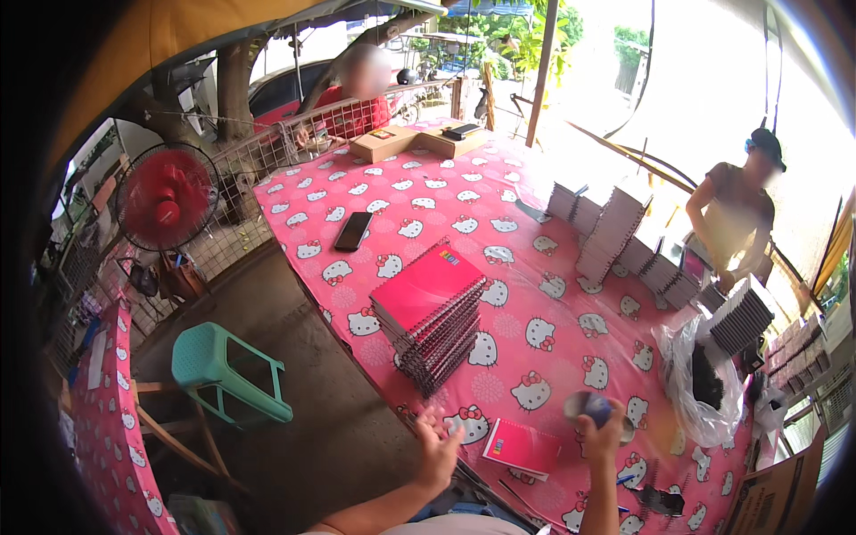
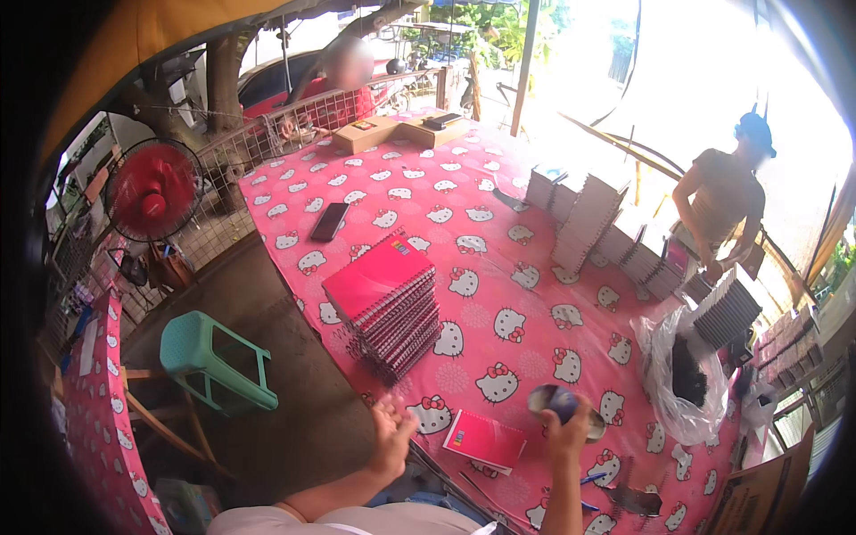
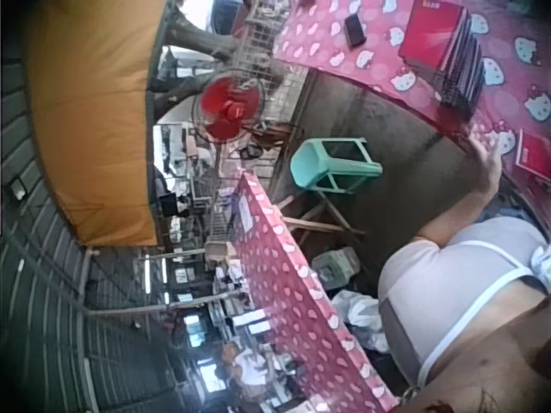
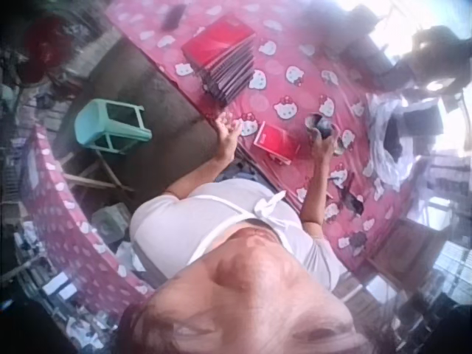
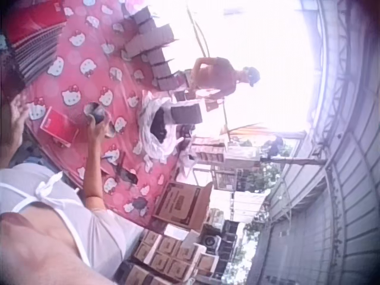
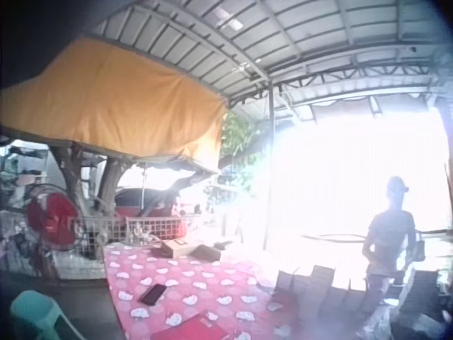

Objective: The person uses a pair of pliers to trim and tuck the ends of wire spirals on several notebooks, handling them one at a time and placing them into stacks on the table.

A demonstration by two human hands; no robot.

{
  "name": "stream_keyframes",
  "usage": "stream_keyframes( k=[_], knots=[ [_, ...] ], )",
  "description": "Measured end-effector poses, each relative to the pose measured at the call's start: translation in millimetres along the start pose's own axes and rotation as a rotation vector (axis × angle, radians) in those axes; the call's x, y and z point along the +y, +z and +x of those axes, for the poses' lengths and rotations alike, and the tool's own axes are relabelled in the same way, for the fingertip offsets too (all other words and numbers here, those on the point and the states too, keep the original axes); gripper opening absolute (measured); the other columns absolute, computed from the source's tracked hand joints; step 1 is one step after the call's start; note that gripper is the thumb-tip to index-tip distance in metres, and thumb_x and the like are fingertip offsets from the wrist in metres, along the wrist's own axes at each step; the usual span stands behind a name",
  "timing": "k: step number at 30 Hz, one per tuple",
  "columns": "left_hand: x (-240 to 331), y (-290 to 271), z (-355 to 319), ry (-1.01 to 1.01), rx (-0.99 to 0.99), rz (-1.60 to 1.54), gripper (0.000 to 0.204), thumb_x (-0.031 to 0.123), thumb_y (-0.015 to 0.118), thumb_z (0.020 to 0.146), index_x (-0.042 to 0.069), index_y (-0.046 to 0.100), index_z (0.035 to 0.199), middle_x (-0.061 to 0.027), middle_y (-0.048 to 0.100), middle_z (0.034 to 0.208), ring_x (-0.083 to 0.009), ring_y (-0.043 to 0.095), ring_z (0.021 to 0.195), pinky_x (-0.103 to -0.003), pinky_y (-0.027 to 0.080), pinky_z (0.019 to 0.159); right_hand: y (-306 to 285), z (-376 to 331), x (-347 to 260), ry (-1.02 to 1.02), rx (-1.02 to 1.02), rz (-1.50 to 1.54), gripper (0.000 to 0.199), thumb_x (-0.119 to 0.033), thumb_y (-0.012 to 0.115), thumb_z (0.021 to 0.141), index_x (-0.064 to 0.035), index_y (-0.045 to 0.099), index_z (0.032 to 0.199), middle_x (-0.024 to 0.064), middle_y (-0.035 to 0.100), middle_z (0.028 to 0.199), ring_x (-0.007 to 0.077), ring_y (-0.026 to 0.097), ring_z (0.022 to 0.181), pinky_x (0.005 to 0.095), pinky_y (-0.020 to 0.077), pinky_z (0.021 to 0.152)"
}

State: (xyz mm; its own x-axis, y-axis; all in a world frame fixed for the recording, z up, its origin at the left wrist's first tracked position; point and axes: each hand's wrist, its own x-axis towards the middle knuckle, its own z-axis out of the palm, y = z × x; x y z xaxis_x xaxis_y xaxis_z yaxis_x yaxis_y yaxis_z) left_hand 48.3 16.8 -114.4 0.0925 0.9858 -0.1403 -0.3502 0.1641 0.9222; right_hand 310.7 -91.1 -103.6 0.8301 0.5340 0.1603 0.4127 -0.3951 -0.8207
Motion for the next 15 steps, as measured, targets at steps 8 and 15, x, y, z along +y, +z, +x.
stream_keyframes(
  k=[8,15],
  knots=[
    [-39,9,-1,-0.360,-0.492,0.389,0.066,0.014,0.066,0.087,0.002,0.028,0.140,-0.0157,0.045,0.130,-0.0202,0.048,0.116,-0.033,0.040,0.098,-30,-24,-3,-0.092,0.063,-0.256,0.063,-0.019,0.080,0.071,0.0044,0.048,0.120,0.0199,0.057,0.100,0.0342,0.057,0.094,0.0414,0.0451,0.085],
    [-61,28,-4,-0.181,-0.630,0.500,0.054,0.014,0.063,0.090,-0.001,0.037,0.134,-0.0129,0.051,0.125,-0.0174,0.051,0.112,-0.031,0.042,0.096,31,-69,26,-0.218,-0.026,-0.309,0.051,-0.024,0.083,0.068,0.0047,0.057,0.102,0.0164,0.065,0.085,0.0253,0.063,0.071,0.0341,0.0506,0.064]
  ],
)
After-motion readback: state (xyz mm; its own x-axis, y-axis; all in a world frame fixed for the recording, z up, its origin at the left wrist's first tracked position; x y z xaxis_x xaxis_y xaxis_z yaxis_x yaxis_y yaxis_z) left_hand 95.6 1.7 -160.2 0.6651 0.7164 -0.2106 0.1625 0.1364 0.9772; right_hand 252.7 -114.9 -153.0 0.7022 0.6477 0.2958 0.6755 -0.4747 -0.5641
